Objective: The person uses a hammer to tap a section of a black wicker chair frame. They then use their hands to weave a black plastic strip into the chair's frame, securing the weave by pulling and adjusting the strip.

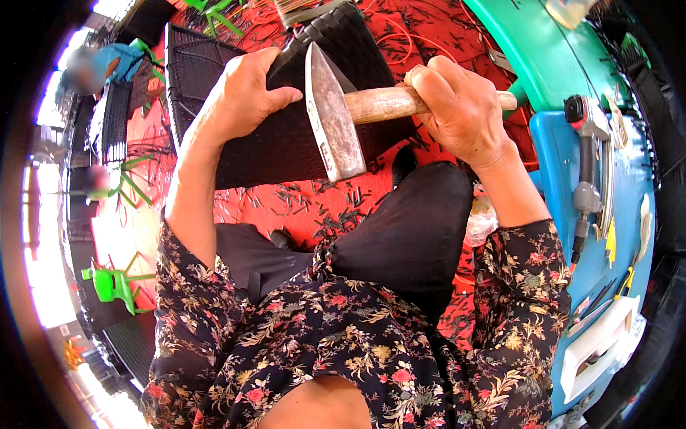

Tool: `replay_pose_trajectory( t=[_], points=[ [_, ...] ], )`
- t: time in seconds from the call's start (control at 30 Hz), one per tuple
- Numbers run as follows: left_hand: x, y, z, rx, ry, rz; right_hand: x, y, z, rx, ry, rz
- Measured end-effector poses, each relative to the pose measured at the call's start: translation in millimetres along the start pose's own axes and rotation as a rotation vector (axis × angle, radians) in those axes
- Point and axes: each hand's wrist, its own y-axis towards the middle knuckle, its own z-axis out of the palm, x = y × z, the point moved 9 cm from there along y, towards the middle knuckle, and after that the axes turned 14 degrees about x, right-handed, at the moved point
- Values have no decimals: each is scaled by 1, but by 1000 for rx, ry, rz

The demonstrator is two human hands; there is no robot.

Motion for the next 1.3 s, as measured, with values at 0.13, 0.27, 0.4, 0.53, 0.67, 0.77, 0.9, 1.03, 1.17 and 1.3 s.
replay_pose_trajectory(
  t=[0.13,0.27,0.4,0.53,0.67,0.77,0.9,1.03,1.17,1.3],
  points=[
    [2,-25,-2,17,-69,-67,5,17,24,142,-87,-45],
    [8,-49,-1,-43,-84,-21,26,32,23,123,-45,-119],
    [12,-66,1,-44,-152,-61,45,36,28,193,27,-200],
    [22,-78,4,-74,-174,-42,53,43,30,195,1,-199],
    [26,-86,9,-76,-231,-98,68,42,32,206,-19,-292],
    [28,-88,7,-106,-213,-46,64,47,44,313,-132,-218],
    [38,-93,13,-79,-314,-117,90,46,24,190,-11,-349],
    [40,-94,12,-107,-226,-95,70,50,47,283,-129,-283],
    [42,-96,14,-133,-222,-61,86,47,39,265,-113,-353],
    [46,-93,13,-127,-236,-63,70,53,42,266,-119,-269]
  ],
)
